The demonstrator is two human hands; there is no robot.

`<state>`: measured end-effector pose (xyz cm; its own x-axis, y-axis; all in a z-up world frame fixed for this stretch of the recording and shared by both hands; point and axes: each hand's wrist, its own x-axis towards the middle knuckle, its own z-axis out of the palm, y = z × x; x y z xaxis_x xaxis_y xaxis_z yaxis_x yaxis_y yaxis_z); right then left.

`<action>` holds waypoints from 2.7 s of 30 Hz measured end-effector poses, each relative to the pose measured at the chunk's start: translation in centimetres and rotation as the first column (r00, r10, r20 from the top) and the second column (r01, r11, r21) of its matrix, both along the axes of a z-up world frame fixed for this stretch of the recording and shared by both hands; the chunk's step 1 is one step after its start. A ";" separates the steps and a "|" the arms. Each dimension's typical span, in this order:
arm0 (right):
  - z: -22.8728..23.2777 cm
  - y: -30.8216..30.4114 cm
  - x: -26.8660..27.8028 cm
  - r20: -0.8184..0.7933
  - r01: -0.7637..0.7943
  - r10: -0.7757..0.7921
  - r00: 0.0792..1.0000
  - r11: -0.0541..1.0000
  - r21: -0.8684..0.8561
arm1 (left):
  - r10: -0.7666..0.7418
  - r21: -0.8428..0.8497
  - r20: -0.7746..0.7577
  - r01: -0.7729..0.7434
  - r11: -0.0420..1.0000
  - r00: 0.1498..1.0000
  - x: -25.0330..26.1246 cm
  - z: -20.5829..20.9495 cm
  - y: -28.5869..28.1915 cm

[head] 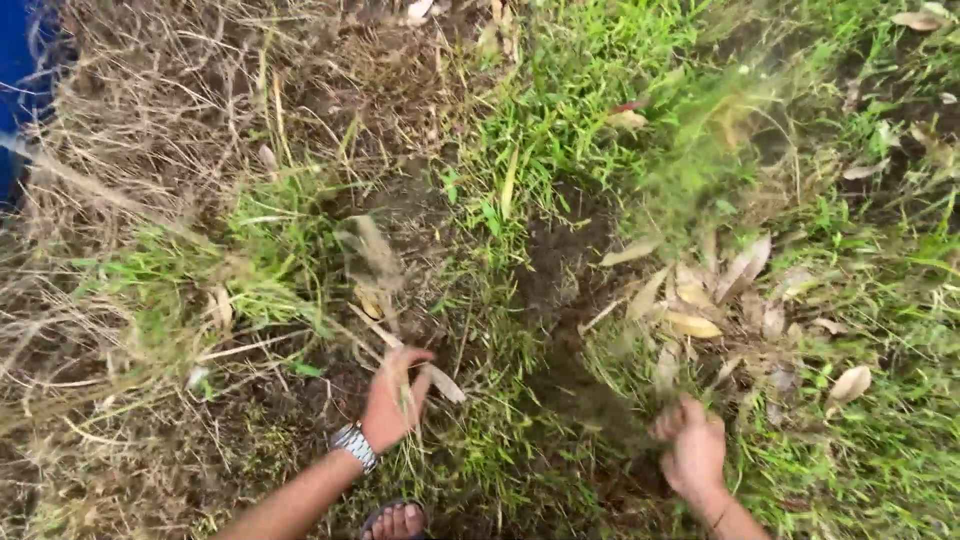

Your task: Pulling green weeds and gathering dry leaves from the ground by hand to clear a patch of soil.

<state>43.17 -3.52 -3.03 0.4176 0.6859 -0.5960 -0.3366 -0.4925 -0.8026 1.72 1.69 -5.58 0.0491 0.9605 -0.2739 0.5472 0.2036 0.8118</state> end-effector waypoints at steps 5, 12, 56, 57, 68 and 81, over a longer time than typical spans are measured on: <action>2.5 0.4 3.7 0.187 -0.087 0.058 0.981 0.985 0.150 | -0.332 0.150 0.032 0.324 0.934 0.943 6.1 -0.2 -0.5; 2.8 3.0 4.7 0.347 -0.180 0.125 0.930 0.975 0.132 | -0.824 0.032 -0.176 0.839 0.543 0.539 8.9 0.7 -1.8; 9.5 3.5 -3.5 0.327 -0.241 0.298 0.897 0.949 -0.206 | 0.590 0.044 0.206 -0.610 0.791 0.780 2.9 5.0 -0.9; 11.3 5.0 -4.8 0.341 -0.295 0.354 0.871 0.931 -0.215 | 0.625 0.026 0.209 -0.643 0.766 0.752 3.3 5.3 -0.4; 11.3 11.8 -9.2 0.364 -0.516 0.482 0.797 0.857 -0.003 | 0.923 -0.542 0.048 -0.766 0.346 0.383 1.0 9.0 0.2; 8.0 9.8 -8.6 0.300 -0.512 0.589 0.750 0.805 -0.300 | 0.986 -0.684 0.005 -0.718 0.125 0.167 1.9 10.9 -1.7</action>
